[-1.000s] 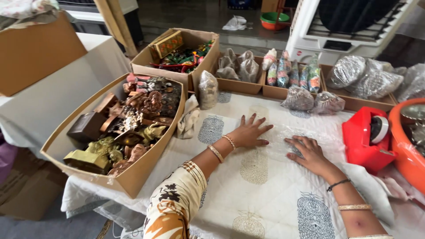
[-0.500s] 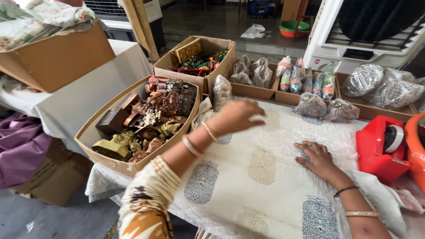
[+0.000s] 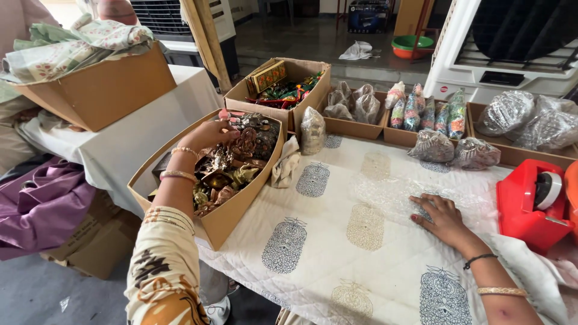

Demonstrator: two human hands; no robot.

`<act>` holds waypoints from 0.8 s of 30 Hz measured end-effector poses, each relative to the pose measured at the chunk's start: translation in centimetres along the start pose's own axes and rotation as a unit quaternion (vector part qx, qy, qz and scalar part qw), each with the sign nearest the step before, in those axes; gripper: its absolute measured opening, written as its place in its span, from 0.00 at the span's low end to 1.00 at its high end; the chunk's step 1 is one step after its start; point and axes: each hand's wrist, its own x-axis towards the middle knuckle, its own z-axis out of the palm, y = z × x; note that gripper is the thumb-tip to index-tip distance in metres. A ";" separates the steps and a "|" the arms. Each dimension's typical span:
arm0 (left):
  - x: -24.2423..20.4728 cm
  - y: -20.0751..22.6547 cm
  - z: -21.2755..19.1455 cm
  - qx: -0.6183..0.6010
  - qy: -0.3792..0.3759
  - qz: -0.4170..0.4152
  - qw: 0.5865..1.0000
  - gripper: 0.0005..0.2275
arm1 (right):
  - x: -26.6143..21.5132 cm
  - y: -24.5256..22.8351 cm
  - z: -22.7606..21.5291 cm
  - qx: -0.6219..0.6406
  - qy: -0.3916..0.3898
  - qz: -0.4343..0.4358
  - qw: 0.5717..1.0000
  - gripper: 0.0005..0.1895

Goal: Packing small decorative metal ornaments into bubble wrap bags and cardboard boxes.

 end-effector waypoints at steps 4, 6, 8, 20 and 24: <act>0.0 0.2 0.0 -0.020 0.026 -0.019 0.999 0.15 | 0.1 0.1 0.0 -0.007 -0.010 -0.005 1.000 0.35; -0.3 0.7 -0.4 -0.047 0.036 -0.085 0.995 0.11 | 0.2 0.4 0.4 -0.002 -0.003 0.004 1.000 0.35; -0.2 0.0 -0.7 -0.077 0.071 -0.098 0.990 0.10 | 0.2 0.5 0.3 -0.006 0.004 -0.004 1.000 0.35; -1.7 -0.2 -2.2 -0.177 0.304 -0.145 0.925 0.11 | 0.0 0.4 -0.1 0.001 0.000 -0.016 1.000 0.34; -1.0 -1.4 -1.7 -0.160 0.414 -0.072 0.893 0.09 | -0.3 0.0 -0.5 0.024 -0.018 0.014 0.999 0.34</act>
